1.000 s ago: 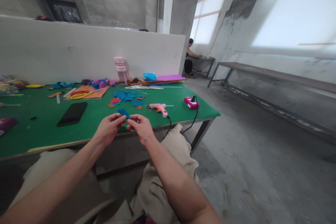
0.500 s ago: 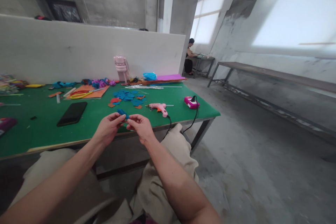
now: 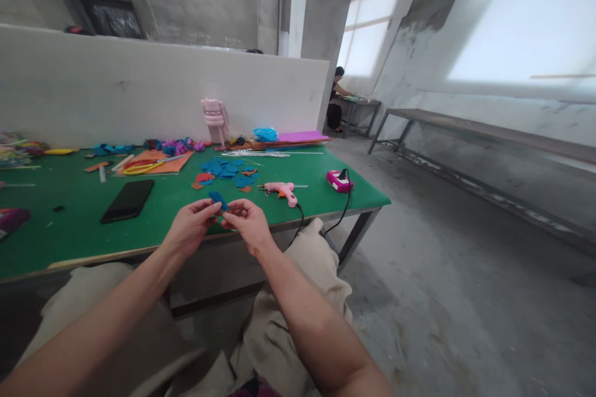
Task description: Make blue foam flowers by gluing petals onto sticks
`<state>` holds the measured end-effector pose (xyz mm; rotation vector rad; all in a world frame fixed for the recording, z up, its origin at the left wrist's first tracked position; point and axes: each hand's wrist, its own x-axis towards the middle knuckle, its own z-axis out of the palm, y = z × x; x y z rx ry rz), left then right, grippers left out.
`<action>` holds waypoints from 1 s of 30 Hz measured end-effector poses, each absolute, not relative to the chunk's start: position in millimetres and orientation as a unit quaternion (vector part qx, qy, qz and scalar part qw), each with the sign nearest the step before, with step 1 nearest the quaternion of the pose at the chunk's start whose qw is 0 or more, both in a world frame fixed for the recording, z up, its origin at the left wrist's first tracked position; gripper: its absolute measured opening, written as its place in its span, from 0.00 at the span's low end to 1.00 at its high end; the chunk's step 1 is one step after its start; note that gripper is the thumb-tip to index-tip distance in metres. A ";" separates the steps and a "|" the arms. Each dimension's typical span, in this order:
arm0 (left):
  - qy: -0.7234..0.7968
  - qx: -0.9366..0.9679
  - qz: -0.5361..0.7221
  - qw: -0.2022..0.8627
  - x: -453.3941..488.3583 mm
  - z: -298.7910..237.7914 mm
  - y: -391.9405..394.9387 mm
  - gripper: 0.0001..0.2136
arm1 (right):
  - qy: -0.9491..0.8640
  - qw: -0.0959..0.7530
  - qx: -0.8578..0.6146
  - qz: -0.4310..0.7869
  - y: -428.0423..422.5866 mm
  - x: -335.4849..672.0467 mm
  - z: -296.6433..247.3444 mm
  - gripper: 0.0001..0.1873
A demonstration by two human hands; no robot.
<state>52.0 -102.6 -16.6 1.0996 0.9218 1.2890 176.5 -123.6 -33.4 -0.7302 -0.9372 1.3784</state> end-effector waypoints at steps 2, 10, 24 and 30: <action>0.389 0.464 0.549 0.577 52.5 -15.5 -103.1 0.11 | -0.403 0.618 -0.315 0.597 -123.5 175.7 -33.5 0.14; 0.385 0.474 0.540 0.579 52.7 -15.4 -103.8 0.11 | -0.386 0.610 -0.310 0.618 -125.1 174.7 -33.7 0.14; 0.384 0.466 0.506 0.616 51.5 -13.6 -104.7 0.11 | -0.379 0.588 -0.311 0.644 -126.8 173.9 -33.8 0.15; 0.377 0.452 0.482 0.649 52.4 -8.8 -108.0 0.10 | -0.373 0.578 -0.299 0.661 -125.5 174.4 -37.6 0.14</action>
